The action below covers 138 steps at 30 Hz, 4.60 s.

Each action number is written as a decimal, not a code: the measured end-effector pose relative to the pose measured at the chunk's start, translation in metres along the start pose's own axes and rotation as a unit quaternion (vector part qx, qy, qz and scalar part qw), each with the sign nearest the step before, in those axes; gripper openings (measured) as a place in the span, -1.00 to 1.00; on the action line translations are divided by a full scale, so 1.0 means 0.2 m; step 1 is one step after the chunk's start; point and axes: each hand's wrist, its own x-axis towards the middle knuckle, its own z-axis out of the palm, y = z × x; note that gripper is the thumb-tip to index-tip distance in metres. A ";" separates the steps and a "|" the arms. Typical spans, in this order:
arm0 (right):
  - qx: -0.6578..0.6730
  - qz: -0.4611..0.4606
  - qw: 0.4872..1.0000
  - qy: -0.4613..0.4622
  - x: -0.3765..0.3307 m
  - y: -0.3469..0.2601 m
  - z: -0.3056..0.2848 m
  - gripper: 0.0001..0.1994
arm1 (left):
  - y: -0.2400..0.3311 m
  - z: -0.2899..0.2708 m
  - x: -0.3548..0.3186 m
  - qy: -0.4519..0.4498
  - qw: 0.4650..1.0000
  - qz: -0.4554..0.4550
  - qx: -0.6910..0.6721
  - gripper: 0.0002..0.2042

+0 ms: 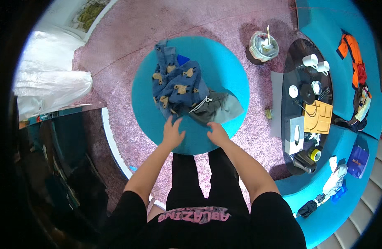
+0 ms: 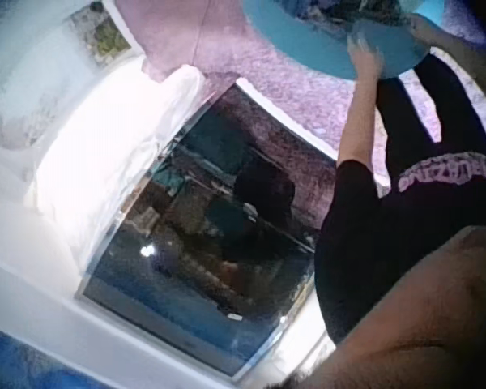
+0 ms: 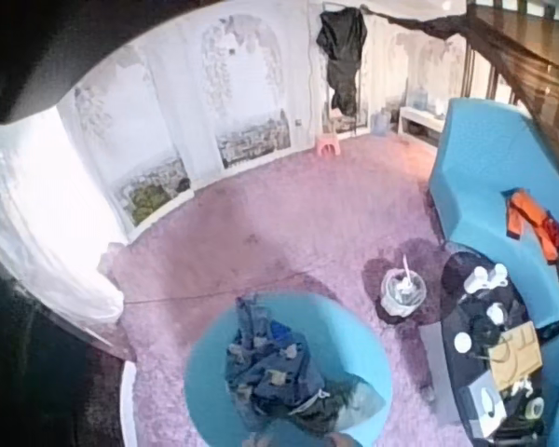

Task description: The person folds a white cloth on a blue sofa and places it on the seat. They then pick up a blue cloth and wipe a textured wall, a television screen, and a floral-patterned curtain.

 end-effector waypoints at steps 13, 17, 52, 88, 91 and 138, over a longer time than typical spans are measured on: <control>0.060 0.136 0.986 0.076 0.52 0.00 0.15 -0.26 | -0.18 0.22 0.60 -0.192 0.976 0.007 -0.103 -0.76; 0.103 0.116 0.988 0.022 0.50 0.19 0.64 -0.55 | -0.31 0.27 0.33 -0.169 0.902 -0.227 -0.326 -0.36; 0.358 0.093 0.928 0.047 1.45 -0.64 0.55 -0.77 | -1.08 0.39 -0.29 -0.029 0.438 -0.469 -0.766 -0.47; -0.086 -0.320 0.914 0.234 -1.43 -1.32 0.06 -0.58 | 0.21 -1.21 -0.80 -0.540 0.447 0.074 -0.709 -0.41; -0.088 -0.293 0.903 0.301 -1.80 -1.24 -0.01 -0.58 | 0.46 -1.17 -1.04 -0.541 0.413 0.150 -0.716 -0.40; 0.116 0.177 0.719 0.662 -4.02 0.37 -0.36 0.11 | 3.34 0.38 -2.30 -0.876 0.329 -0.205 -0.289 -0.54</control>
